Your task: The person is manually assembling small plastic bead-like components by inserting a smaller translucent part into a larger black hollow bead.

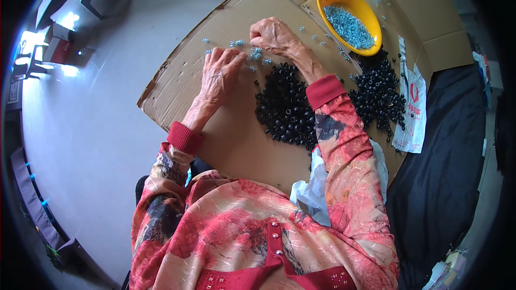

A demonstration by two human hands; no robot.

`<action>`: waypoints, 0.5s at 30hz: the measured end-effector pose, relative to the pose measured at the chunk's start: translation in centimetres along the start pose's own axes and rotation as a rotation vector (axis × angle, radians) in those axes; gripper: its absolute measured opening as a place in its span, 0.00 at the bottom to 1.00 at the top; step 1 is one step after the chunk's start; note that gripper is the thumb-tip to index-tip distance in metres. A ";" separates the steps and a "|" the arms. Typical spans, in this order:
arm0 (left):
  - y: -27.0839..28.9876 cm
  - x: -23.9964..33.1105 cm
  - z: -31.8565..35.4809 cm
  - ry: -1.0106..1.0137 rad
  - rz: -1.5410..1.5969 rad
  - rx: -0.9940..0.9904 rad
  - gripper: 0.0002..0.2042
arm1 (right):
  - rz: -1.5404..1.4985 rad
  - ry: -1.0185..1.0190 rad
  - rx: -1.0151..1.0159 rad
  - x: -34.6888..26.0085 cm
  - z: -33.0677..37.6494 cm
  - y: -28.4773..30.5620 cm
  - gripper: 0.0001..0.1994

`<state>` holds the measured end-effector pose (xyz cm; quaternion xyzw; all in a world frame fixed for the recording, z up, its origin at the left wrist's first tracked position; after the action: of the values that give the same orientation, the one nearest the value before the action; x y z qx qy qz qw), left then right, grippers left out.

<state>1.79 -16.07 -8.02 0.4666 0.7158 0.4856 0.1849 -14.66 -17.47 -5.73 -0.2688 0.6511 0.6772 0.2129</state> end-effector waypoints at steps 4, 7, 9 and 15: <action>0.6 0.0 0.6 0.006 -0.020 0.002 0.16 | -0.046 -0.008 0.028 -0.2 0.7 -0.4 0.07; 0.9 -0.1 0.8 0.032 0.009 -0.001 0.18 | 0.131 0.176 0.097 -0.2 1.0 -1.2 0.08; 1.1 0.1 0.9 0.040 0.029 0.003 0.17 | 0.127 0.183 0.101 0.1 0.6 -1.7 0.08; 0.8 1.8 0.1 0.016 0.003 -0.001 0.16 | 0.014 0.050 -0.024 -0.8 0.1 0.0 0.09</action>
<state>1.39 -14.45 -7.08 0.4638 0.7161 0.4901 0.1786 -14.08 -17.31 -5.25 -0.2837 0.6499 0.6795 0.1884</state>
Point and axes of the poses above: each hand's wrist, its own z-axis away from the middle knuckle, its own y-axis out of the back of the hand, x = y × z, the point moved 4 cm from there along -z, towards the middle knuckle, and after that the axes turned 15 degrees about -z, right-handed, at the moved point
